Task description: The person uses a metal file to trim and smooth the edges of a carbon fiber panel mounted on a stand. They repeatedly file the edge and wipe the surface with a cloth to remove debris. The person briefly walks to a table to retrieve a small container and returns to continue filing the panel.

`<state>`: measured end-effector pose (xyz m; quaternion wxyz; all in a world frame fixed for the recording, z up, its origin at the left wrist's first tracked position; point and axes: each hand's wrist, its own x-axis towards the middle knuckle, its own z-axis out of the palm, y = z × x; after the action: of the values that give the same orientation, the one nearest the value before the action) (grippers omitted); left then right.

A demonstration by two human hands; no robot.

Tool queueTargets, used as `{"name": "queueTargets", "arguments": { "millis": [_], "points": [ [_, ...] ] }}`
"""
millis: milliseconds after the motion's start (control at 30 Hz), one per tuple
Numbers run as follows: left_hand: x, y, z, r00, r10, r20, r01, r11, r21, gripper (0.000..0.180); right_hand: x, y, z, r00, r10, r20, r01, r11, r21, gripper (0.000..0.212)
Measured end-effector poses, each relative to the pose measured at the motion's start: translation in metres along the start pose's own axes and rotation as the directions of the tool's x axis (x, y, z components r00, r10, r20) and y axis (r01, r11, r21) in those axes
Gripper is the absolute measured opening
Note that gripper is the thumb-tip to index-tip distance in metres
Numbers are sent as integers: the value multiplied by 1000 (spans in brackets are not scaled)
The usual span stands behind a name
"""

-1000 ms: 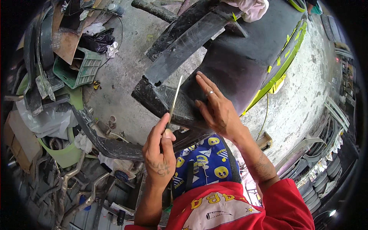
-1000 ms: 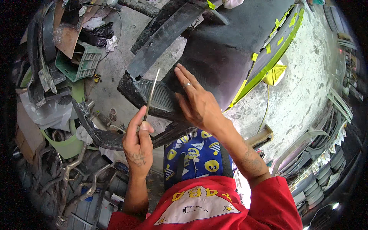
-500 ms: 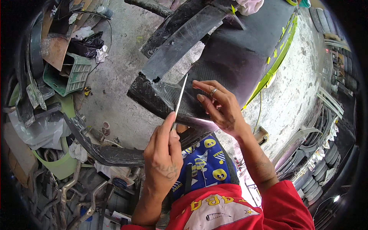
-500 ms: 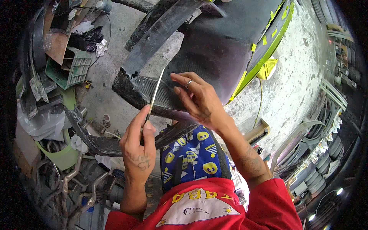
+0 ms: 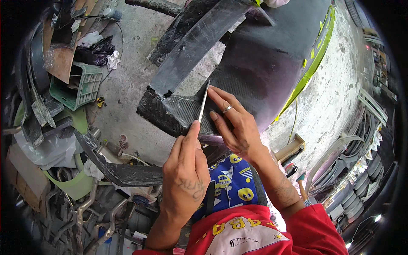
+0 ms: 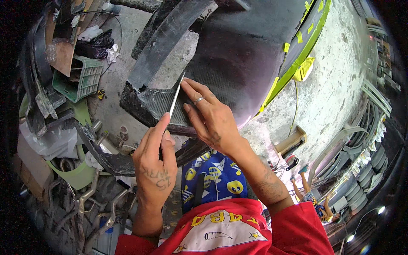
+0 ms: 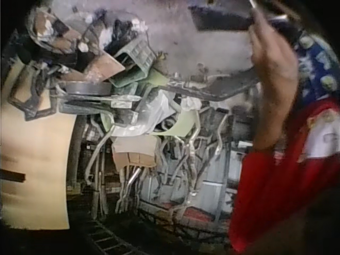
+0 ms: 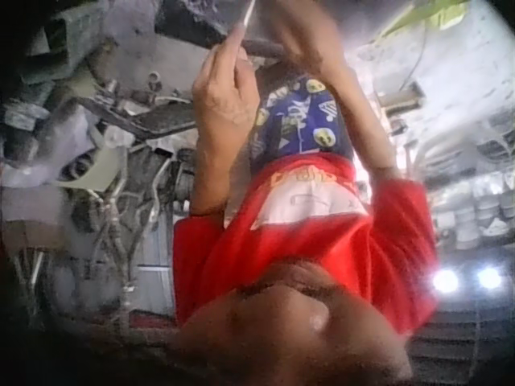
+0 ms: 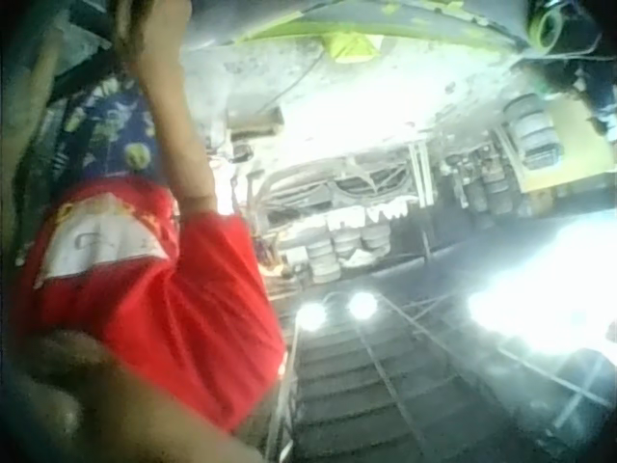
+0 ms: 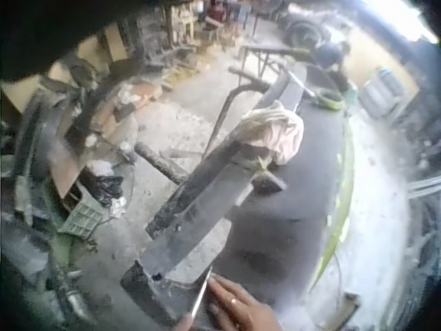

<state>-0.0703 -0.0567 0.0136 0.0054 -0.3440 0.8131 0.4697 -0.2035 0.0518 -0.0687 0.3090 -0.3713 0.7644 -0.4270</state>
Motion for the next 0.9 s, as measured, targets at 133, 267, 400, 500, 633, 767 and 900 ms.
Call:
{"name": "queueTargets", "arguments": {
  "millis": [133,267,400,500,633,767,900],
  "points": [
    [1,2,0,999,-39,20,39,999,-10,40,0,1,0,1000,-7,4,7,1000,5,49],
    [2,1,-2,1000,-19,15,19,1000,-1,40,-1,2,0,1000,2,18,-2,1000,12,50],
    [3,6,-3,997,-78,-3,78,997,-17,38,0,1,-1,1000,7,19,-8,1000,21,51],
    [4,4,-2,997,-76,-27,76,997,-13,37,1,2,-1,1000,2,26,-2,1000,8,51],
    [10,4,-10,996,-88,1,88,996,-19,36,1,2,-1,999,20,37,-20,1000,19,52],
    [17,5,-19,997,-51,66,51,999,-6,37,1,4,0,999,4,32,-5,1000,13,53],
    [22,6,-26,988,-118,97,120,992,-23,35,1,0,-1,999,19,45,-19,1000,0,53]
  ]
}}
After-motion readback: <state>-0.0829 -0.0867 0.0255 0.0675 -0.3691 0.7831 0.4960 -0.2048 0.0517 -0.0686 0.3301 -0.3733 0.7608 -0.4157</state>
